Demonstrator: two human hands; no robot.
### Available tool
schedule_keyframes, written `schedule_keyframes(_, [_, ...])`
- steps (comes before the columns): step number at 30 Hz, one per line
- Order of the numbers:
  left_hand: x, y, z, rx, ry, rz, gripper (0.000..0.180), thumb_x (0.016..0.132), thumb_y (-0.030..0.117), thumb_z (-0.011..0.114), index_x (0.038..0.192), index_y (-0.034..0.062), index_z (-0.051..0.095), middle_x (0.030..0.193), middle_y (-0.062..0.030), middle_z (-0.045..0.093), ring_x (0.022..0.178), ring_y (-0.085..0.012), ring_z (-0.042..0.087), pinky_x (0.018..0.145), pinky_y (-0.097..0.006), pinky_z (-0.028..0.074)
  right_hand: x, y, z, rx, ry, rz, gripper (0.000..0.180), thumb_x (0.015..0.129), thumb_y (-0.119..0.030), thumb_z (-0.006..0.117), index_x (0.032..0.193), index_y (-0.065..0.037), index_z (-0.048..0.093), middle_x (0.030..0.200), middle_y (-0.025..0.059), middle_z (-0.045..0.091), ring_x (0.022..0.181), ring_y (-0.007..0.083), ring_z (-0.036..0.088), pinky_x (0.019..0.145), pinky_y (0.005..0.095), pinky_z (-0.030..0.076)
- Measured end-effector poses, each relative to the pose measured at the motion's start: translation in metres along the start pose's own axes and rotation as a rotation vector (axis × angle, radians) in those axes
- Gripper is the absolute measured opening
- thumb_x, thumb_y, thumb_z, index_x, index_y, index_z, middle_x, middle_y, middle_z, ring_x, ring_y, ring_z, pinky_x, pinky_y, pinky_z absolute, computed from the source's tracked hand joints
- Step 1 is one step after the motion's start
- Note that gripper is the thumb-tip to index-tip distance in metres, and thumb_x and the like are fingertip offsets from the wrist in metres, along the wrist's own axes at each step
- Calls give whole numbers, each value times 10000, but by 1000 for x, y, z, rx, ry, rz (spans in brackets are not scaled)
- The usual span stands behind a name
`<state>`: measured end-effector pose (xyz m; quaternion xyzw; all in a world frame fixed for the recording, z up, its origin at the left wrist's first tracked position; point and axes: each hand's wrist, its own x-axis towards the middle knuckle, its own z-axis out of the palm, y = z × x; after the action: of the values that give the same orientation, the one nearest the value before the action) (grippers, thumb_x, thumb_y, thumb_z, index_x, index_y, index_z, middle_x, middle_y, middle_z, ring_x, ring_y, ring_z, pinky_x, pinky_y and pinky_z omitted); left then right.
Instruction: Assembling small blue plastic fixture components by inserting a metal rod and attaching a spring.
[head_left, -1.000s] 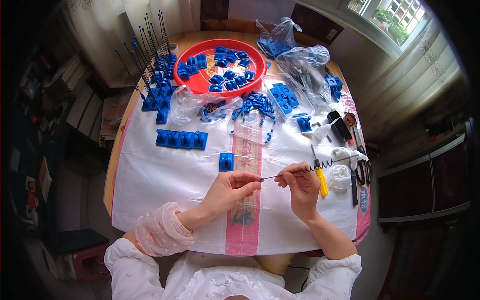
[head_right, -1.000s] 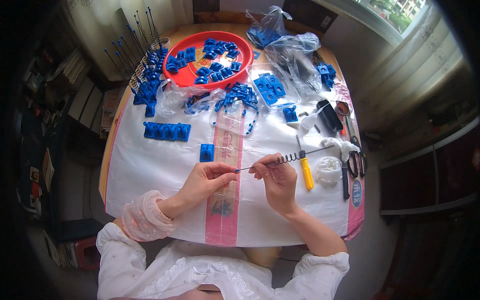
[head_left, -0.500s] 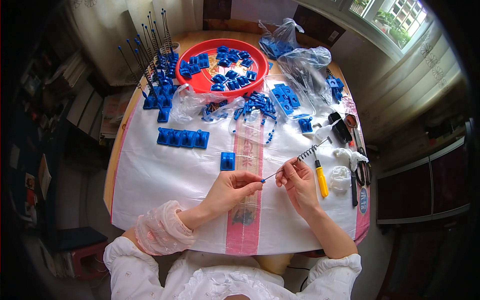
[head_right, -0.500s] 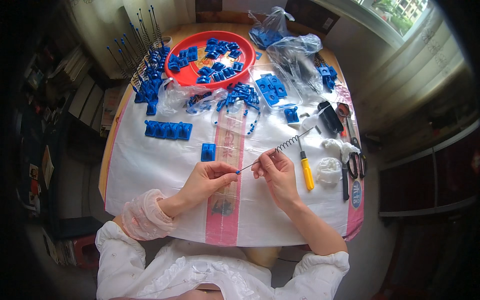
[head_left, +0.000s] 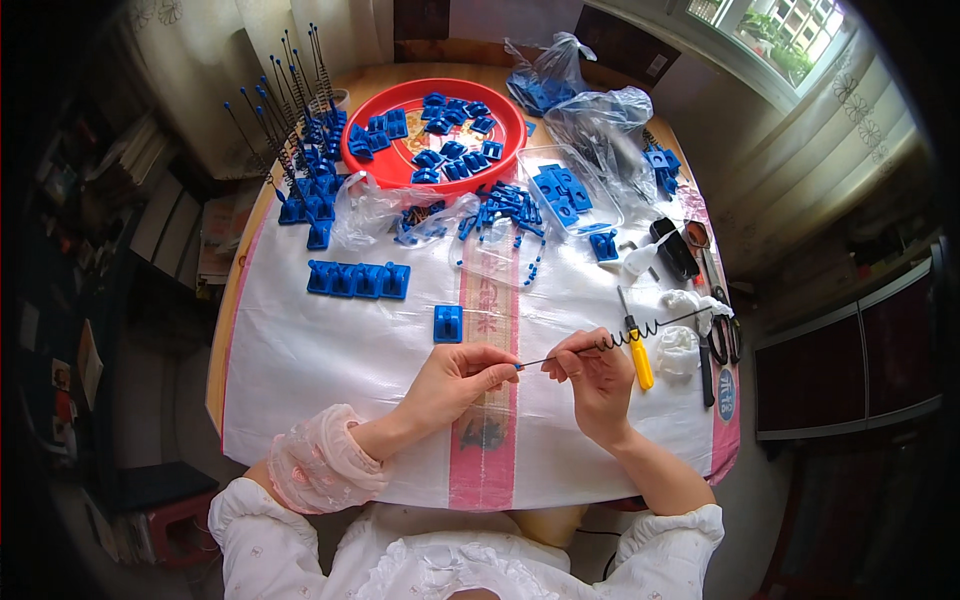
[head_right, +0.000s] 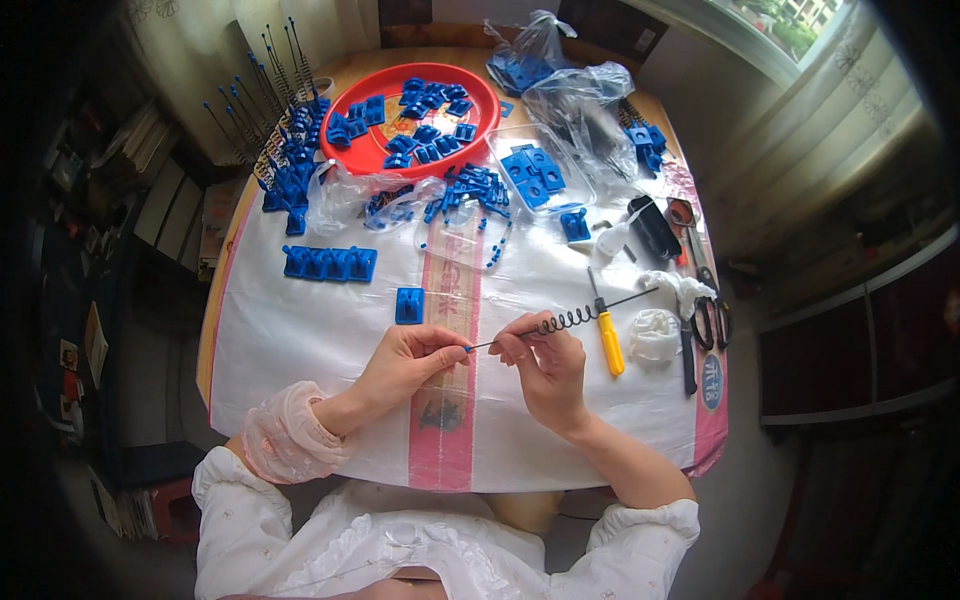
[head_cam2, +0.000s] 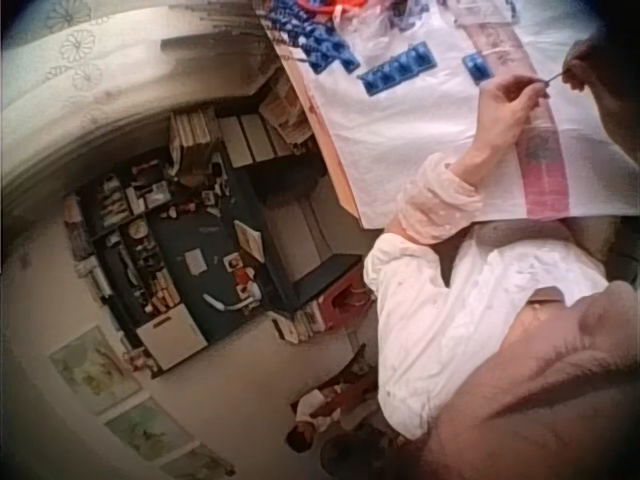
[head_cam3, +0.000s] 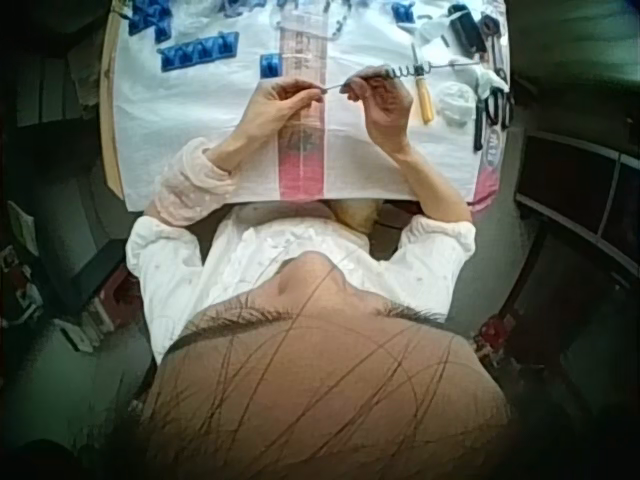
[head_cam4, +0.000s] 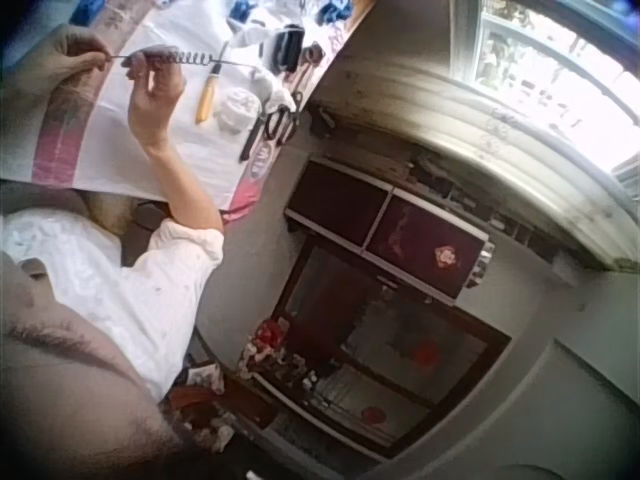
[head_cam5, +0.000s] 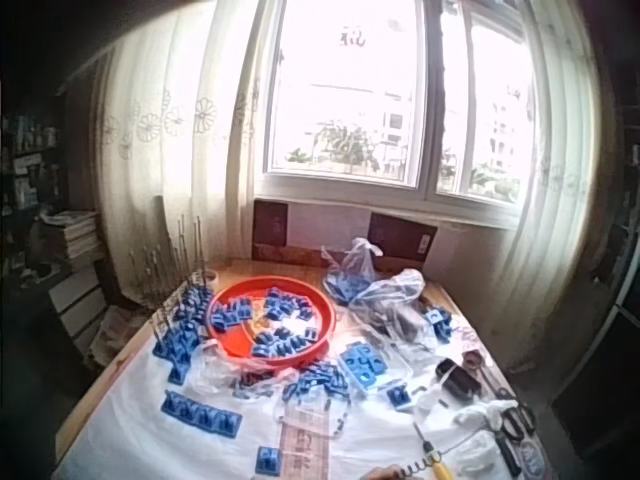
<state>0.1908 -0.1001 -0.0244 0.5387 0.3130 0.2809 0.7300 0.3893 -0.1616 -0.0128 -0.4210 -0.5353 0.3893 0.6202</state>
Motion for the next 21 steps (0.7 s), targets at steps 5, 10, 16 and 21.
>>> schedule_keyframes(5, [0,2,0,-11,-5,-19,180,942,139,668,1063,11,707,894,-1,686,804,-44,589,724,-196,489,-1,-1,-2,-28,-24,-11,51,932,60,586,955,29,553,856,85,619,760,139,643,639,249,512])
schedule_keyframes(10, [-1,2,0,7,-20,-5,200,939,154,675,1070,4,694,881,-6,679,790,-55,585,721,-208,489,0,-4,-2,-14,-8,7,38,936,39,595,941,27,559,855,81,616,761,137,644,638,246,511])
schedule_keyframes(16, [0,3,1,26,-25,-5,195,942,154,672,1066,5,687,870,0,670,778,-51,579,716,-208,486,2,-8,-3,-27,-14,14,31,941,25,598,937,27,567,849,77,615,748,129,633,632,243,504])
schedule_keyframes(21, [-1,3,1,16,-32,-4,191,946,151,666,1066,5,686,871,4,668,778,-46,580,715,-205,483,3,-10,-2,-60,-28,5,69,970,-20,577,938,-3,519,829,114,640,693,121,581,628,240,471])
